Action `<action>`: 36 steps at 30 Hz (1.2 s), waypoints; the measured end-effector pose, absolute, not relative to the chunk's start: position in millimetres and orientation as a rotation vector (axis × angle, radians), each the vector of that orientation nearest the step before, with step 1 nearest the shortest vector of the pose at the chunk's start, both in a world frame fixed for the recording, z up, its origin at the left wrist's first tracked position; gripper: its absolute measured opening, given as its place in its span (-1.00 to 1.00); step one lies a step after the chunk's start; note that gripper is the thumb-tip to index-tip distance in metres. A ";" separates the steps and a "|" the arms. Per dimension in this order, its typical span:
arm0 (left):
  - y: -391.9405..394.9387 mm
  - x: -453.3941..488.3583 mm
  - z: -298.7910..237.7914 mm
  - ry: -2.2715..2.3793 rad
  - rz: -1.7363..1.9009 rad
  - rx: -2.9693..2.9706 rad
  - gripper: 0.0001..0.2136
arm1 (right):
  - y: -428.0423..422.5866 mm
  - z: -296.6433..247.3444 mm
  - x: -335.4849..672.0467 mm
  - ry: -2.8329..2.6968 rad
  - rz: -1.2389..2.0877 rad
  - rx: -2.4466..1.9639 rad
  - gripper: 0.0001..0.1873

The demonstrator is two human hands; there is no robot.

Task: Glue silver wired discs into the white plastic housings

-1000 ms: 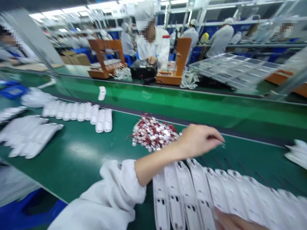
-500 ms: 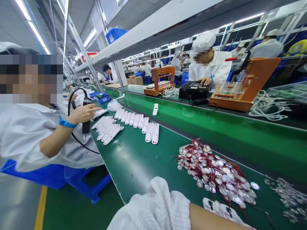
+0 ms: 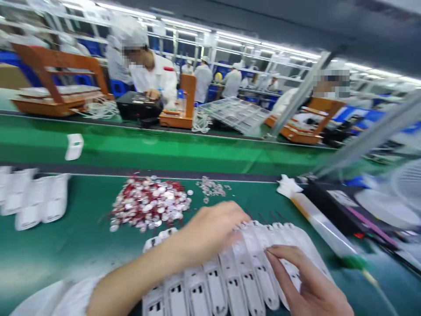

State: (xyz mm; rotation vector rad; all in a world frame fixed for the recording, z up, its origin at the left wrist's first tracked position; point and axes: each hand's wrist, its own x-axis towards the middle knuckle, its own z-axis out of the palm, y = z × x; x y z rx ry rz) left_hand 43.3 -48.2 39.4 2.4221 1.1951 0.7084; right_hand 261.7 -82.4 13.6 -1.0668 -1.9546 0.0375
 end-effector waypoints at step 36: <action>29.8 19.1 -8.5 1.739 0.539 2.237 -0.79 | -136.5 -34.5 289.4 -2.320 -0.117 -0.958 -0.63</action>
